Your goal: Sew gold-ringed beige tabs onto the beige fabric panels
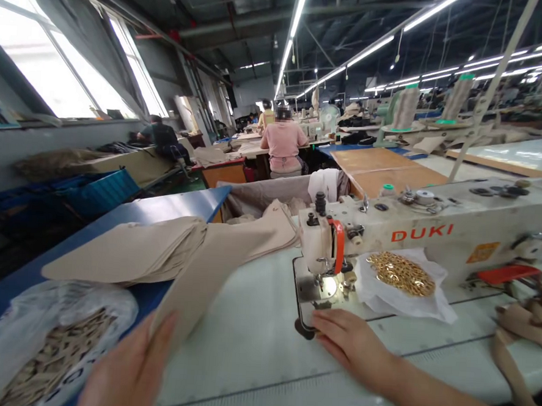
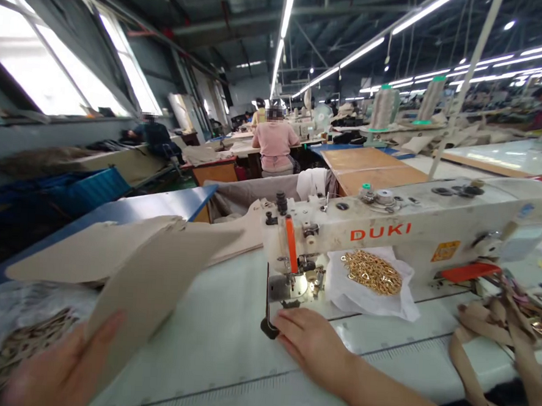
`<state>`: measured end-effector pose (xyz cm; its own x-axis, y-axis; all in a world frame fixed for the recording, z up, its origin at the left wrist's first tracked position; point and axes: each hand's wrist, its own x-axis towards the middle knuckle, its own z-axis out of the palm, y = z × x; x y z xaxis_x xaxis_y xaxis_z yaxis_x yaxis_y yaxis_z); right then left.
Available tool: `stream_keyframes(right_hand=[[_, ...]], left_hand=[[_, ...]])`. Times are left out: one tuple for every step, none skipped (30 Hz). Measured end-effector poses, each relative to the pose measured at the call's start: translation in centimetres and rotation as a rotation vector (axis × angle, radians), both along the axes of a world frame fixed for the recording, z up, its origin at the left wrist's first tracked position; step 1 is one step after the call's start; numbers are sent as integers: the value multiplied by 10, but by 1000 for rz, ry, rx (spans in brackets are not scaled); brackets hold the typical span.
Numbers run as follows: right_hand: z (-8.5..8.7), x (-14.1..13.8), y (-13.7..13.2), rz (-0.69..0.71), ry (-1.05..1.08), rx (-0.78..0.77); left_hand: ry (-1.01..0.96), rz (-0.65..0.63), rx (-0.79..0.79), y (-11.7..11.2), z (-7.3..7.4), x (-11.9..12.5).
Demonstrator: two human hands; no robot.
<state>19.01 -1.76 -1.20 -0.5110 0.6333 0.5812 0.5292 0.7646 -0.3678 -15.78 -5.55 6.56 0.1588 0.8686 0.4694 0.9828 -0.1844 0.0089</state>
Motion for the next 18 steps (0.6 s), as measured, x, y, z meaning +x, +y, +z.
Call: stream_keyframes(right_hand=[[0,-1,0,-2,-5,-1],[-1,-1,0,-6,-9,2],[-2,-1,0,-11,-14,4],[-2,-2,0,-20,-19,2],[-3,-2,0,-27,-26,0],[-3,-2,1,-36,-33,-1],[-5,-2,1,-44,-41,4],[-6,-3,2,-56,-43,14],[-8,-3,3,-68,-42,31],[-11,-4,5,-80,-38,53],[-14,-5,6,-90,-30,77],[-18,-6,8,-95,-22,100],[-21,-6,9,-93,-13,119],[-24,-7,10,-88,-6,130],[-26,-6,10,-80,-4,132],[-27,-6,11,-68,-10,127],[-27,-4,11,-53,-24,118],[-26,-3,11,-35,-40,114]], left_hand=[[-27,92,109,21,22,5],[-29,114,174,45,43,14],[7,63,153,69,59,24],[29,22,145,94,69,35],[53,-5,122,118,74,45],[74,-20,89,140,72,55],[86,-14,42,158,64,63],[101,27,-58,173,52,69],[105,41,-111,184,36,74],[104,53,-146,191,18,76],[104,61,-181,195,0,78],[100,74,-202,197,-17,79],[95,83,-214,196,-32,78],[89,86,-225,195,-44,78],[84,88,-232,192,-52,77],[79,88,-239,189,-57,77],[76,89,-245,187,-60,77],[74,91,-248,184,-60,76]])
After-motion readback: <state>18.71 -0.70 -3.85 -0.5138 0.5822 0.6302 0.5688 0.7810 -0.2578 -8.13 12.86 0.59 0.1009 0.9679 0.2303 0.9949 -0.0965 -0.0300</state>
